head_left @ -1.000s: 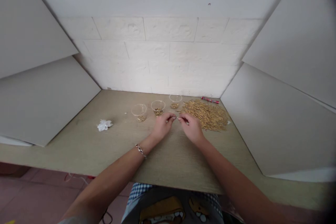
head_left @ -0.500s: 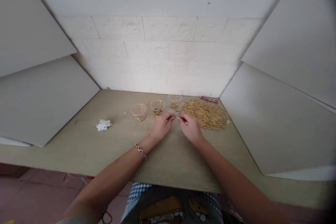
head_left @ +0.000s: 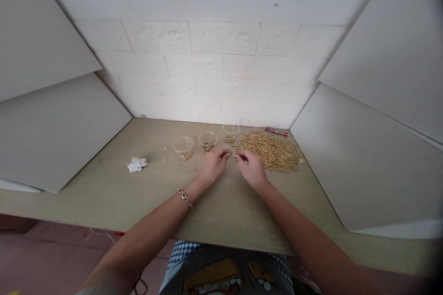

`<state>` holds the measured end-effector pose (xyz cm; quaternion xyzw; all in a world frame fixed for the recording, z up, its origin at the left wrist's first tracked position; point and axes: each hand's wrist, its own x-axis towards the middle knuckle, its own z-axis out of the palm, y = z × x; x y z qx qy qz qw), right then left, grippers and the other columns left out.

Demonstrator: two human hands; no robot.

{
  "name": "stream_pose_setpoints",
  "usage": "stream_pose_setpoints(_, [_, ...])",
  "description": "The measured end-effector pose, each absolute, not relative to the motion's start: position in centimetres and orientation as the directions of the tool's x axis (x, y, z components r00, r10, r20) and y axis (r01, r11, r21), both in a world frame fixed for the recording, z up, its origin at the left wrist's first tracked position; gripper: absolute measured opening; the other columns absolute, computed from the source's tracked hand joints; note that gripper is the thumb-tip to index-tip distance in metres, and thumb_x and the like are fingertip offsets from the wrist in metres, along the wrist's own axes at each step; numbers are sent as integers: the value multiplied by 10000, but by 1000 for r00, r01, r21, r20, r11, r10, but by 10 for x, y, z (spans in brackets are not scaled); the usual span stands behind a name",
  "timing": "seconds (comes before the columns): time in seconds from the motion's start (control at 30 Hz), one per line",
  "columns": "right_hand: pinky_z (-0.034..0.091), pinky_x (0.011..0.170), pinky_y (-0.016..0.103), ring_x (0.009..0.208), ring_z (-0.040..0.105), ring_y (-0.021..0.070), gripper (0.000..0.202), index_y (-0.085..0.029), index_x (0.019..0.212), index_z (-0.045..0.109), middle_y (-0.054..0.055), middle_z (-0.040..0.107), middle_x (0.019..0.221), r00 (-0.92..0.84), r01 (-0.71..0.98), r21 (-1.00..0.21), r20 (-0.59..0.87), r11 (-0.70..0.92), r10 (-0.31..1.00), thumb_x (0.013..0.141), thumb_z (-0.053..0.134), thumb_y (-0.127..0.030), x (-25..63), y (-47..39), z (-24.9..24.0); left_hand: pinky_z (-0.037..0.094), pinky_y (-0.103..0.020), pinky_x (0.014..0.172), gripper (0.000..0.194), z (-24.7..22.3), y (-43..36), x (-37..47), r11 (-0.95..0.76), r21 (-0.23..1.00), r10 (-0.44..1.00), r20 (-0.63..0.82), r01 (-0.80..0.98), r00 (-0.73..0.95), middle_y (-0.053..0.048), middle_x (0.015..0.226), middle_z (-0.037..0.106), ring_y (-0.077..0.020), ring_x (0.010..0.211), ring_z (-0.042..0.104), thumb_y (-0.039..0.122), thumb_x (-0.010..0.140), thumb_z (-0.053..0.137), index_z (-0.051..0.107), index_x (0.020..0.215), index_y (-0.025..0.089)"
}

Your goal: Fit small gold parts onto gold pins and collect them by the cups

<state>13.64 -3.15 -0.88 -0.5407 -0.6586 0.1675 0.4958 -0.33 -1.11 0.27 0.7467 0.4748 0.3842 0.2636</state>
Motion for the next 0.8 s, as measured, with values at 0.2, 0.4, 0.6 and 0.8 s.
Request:
stream_pose_setpoints(0.2, [456,614,272,629,581,150,176,-155,761,650,58,661,720,128,432,-854,378,291,917,734,538,-287,134,-30,-12,389,-207,639,136,0,-4,-5,-258,929,933,168,265,319,5,667,563,-105,658,496,237,755,494,574,707,137])
stream_pose_setpoints(0.4, [448,623,272,637,576,147,168,-164,766,654,54,660,732,34,510,-789,416,342,909,752,515,-257,139,-29,-11,365,-209,613,168,4,-2,-8,-212,946,910,100,243,403,21,610,501,-92,608,446,273,739,504,545,656,134])
stream_pose_setpoints(0.6, [441,657,282,693,581,160,166,-171,763,650,63,656,757,-95,625,-641,504,445,859,777,487,-203,145,-30,-7,360,-200,571,185,0,0,-11,-169,960,883,47,223,468,19,598,502,-82,573,434,282,754,486,568,694,128])
stream_pose_setpoints(0.8, [428,681,285,723,573,164,187,-180,793,643,63,644,768,-207,700,-511,523,499,827,809,457,-192,147,-29,-8,384,-205,598,160,4,-2,-9,-219,922,904,69,319,422,7,616,541,-94,612,473,231,746,483,580,678,124])
